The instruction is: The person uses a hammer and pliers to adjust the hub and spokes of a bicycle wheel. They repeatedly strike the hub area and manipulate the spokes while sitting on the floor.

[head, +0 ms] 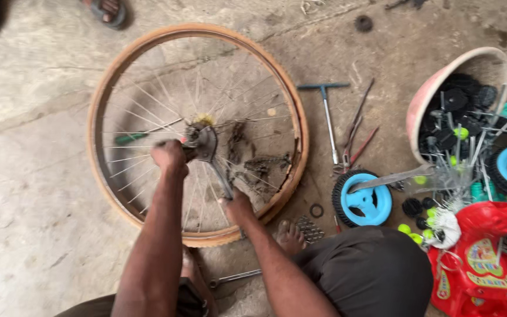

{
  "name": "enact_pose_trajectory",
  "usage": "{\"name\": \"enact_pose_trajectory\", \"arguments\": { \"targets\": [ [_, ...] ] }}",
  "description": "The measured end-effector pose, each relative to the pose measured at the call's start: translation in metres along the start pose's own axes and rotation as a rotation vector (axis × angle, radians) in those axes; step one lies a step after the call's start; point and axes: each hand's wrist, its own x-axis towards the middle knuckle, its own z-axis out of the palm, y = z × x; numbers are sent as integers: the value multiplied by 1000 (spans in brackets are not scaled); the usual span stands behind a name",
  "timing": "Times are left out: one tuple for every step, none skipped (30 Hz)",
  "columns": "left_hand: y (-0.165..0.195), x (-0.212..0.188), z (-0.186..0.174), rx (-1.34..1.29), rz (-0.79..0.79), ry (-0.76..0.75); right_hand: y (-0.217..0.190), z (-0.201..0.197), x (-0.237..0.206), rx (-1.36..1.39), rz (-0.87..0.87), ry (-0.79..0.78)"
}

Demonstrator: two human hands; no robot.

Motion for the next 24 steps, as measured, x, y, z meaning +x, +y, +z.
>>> {"name": "enact_pose_trajectory", "arguments": {
  "targets": [
    [-1,-4,-3,-23,-61,13,0,1,0,17,5,1],
    [-3,-9,-6,119,2,-6,-1,2,0,11,-21,0],
    [-3,-14,-7,288,76,-18,-1,3,-1,3,-43,2],
    [-4,-18,-9,476,150,-18,-2,3,-1,-7,-52,2],
    [-4,-21,-12,672,287,-14,-2,5,-1,-42,-18,16],
    [-4,-22,-15,851,434,12,-3,6,0,-80,8,34],
    [-3,-23,-18,971,585,38,-3,7,1,-114,28,54],
    [-1,-20,-22,1021,715,13,-4,8,2,-113,10,70],
    [-1,-18,-28,1062,846,-40,-3,9,3,-110,3,75],
    [-1,-15,-32,1172,880,-91,-4,9,3,-106,-11,86],
    [1,-9,-33,1269,928,-135,-3,9,4,-87,23,65],
    [0,-6,-34,1361,979,-176,-3,9,4,-70,52,47],
    [-2,-5,-35,1454,918,-226,-4,8,4,-54,90,26],
    [-3,-7,-32,1546,848,-279,-5,7,3,-30,117,2],
    [-6,-10,-29,1635,780,-327,-6,7,3,-5,139,-23],
    [-12,-14,-25,1590,708,-326,-7,6,3,22,157,-48],
    [-19,-21,-17,1317,580,-318,-8,6,2,-6,134,-48],
    [-25,-32,-5,949,403,-317,-9,6,1,-32,113,-42],
    [-27,-41,11,603,221,-336,-9,5,1,-57,99,-35],
    [-25,-46,25,323,77,-384,-9,6,1,-71,83,4],
    [-21,-48,38,198,12,-442,-8,6,2,-93,68,32],
    [-14,-47,45,250,62,-505,-7,7,2,-118,42,59],
    [-4,-44,54,302,125,-575,-6,7,3,-71,56,55],
    [7,-40,59,351,192,-646,-6,6,4,-26,69,54]
  ]
}}
